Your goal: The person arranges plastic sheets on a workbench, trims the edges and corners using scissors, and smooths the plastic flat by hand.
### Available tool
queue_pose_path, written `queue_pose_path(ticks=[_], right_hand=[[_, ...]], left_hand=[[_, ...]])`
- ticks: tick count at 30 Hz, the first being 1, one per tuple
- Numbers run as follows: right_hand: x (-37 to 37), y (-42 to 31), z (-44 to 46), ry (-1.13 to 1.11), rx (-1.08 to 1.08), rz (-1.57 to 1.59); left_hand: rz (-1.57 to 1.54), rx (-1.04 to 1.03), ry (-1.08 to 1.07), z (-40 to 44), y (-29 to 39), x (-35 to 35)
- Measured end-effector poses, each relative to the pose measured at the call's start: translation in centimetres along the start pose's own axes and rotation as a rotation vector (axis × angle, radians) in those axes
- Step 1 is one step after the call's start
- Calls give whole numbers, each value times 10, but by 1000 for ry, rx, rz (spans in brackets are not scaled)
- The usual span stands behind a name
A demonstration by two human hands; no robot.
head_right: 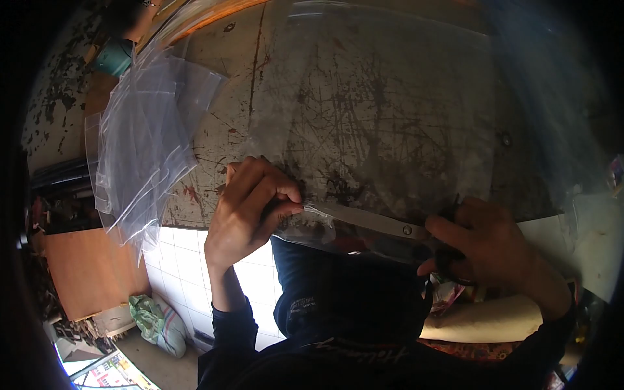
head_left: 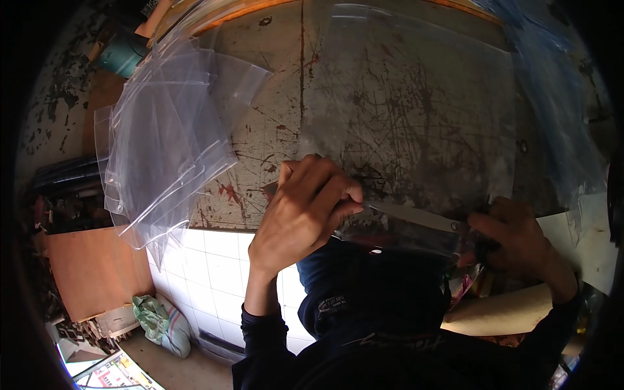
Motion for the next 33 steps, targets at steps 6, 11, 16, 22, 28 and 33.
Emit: queue_pose_path(ticks=[6, 11, 16, 22, 28, 33], right_hand=[[-1, 2, -1, 14, -5, 24], [-3, -6, 10, 48, 41, 36], [-6, -5, 14, 21, 42, 42], [-7, -6, 14, 50, 70, 53], [-3, -8, 14, -14, 13, 29], [2, -6, 9, -65, -13, 29]], left_hand=[[-32, 5, 3, -1, -1, 0], [-51, -3, 6, 1, -3, 5], [-80, 23, -8, 0, -3, 4], [-56, 47, -10, -1, -3, 5], [145, -84, -19, -12, 10, 8], [116, -69, -65, -6, 8, 7]])
Point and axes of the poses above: each hand's wrist, its own z-axis towards the middle knuckle, its own x-axis out of the back of the hand, y = z × x, the point moved 4 cm from there along z, towards the middle knuckle, and after that the axes turned 9 degrees about y, right-handed, at the moved point
